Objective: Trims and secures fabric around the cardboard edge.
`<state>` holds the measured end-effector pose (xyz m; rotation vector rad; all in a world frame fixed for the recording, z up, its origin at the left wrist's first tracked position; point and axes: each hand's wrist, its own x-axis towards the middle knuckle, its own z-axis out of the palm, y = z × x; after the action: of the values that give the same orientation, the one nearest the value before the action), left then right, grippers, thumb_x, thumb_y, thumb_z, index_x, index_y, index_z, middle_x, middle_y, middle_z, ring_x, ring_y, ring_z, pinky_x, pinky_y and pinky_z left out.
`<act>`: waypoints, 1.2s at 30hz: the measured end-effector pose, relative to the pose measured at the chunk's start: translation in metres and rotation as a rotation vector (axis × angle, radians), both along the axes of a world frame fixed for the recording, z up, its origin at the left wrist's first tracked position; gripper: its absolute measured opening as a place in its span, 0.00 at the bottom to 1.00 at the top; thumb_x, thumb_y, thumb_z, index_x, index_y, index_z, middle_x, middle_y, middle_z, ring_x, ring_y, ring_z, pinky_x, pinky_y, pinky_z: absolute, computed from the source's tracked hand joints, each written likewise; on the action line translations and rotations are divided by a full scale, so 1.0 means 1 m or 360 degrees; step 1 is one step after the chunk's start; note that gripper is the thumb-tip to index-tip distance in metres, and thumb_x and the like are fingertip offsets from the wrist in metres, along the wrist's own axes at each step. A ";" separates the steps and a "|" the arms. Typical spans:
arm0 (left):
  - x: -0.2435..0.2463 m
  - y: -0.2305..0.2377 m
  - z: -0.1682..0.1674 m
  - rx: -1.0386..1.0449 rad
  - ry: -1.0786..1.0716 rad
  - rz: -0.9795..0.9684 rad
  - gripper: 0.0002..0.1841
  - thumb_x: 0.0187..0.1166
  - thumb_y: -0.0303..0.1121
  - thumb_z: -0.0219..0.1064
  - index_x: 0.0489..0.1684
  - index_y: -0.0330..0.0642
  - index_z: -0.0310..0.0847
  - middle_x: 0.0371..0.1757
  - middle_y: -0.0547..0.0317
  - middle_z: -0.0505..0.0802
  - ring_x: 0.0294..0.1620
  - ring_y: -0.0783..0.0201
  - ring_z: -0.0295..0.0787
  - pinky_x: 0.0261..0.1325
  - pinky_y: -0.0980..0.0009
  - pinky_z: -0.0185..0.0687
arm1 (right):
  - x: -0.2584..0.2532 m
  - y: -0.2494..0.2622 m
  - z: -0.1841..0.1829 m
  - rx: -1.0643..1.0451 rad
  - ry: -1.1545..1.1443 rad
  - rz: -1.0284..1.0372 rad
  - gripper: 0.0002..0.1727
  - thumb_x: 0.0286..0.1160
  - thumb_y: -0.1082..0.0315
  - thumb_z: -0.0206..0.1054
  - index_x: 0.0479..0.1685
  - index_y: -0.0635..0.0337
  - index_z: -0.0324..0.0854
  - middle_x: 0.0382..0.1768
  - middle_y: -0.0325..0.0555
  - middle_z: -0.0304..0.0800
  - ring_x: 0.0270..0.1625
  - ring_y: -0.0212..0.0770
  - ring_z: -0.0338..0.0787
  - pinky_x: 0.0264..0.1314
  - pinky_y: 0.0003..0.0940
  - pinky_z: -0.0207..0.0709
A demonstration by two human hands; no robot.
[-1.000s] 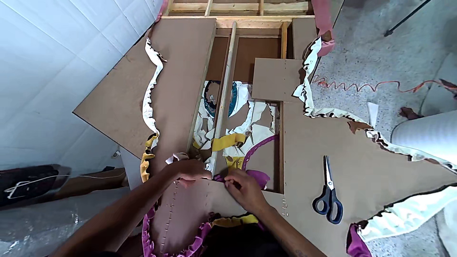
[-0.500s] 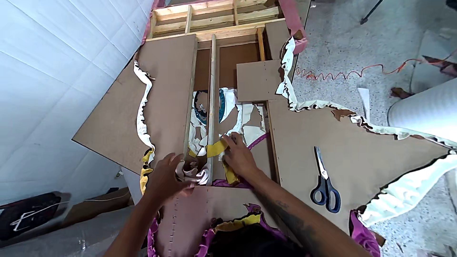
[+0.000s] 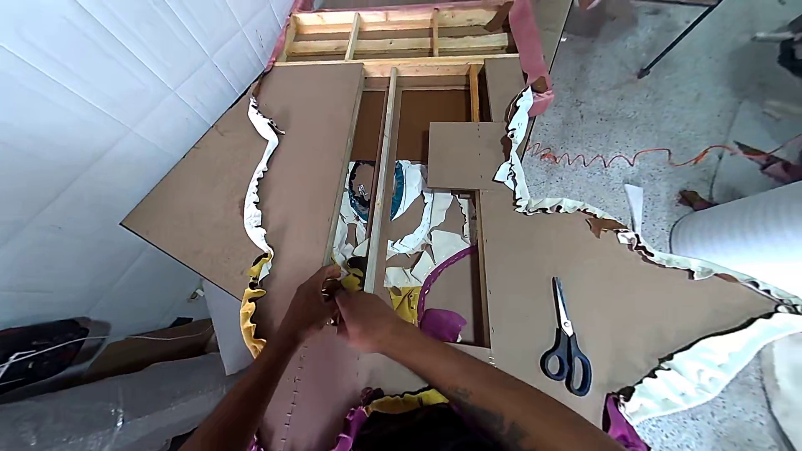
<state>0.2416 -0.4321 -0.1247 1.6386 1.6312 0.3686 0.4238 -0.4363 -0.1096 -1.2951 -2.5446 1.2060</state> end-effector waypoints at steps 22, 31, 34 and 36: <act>0.032 0.028 -0.009 -0.1079 0.0413 -0.0661 0.40 0.82 0.73 0.49 0.48 0.40 0.85 0.39 0.47 0.92 0.37 0.54 0.91 0.42 0.51 0.87 | 0.322 -0.121 -0.012 0.0741 0.0679 -0.1588 0.13 0.82 0.59 0.64 0.50 0.54 0.91 0.59 0.42 0.92 0.58 0.43 0.92 0.58 0.44 0.90; 0.024 0.022 0.007 -0.0362 0.0531 -0.0523 0.19 0.76 0.44 0.76 0.62 0.52 0.84 0.49 0.58 0.93 0.43 0.60 0.94 0.48 0.53 0.95 | 0.340 -0.170 -0.070 0.0961 0.0554 -0.2014 0.12 0.76 0.63 0.65 0.48 0.58 0.91 0.61 0.47 0.89 0.63 0.42 0.89 0.62 0.41 0.87; 0.012 -0.002 0.008 0.0231 0.0454 -0.0594 0.10 0.74 0.35 0.74 0.50 0.51 0.84 0.55 0.61 0.87 0.50 0.63 0.88 0.52 0.58 0.92 | 0.340 -0.170 -0.067 0.0969 0.0587 -0.2077 0.12 0.79 0.62 0.64 0.51 0.57 0.89 0.62 0.46 0.88 0.59 0.41 0.89 0.57 0.41 0.88; 0.014 -0.016 0.008 0.0310 0.0399 -0.0753 0.07 0.82 0.39 0.67 0.50 0.56 0.89 0.53 0.69 0.90 0.49 0.72 0.89 0.54 0.65 0.92 | 0.340 -0.170 -0.064 0.0989 0.0605 -0.2100 0.13 0.79 0.62 0.64 0.50 0.57 0.90 0.60 0.46 0.88 0.59 0.41 0.89 0.58 0.41 0.87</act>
<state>0.2560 -0.4477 -0.1168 2.2240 1.3493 0.0818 0.7639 -0.6065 -0.1733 -1.7432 -1.0952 0.2688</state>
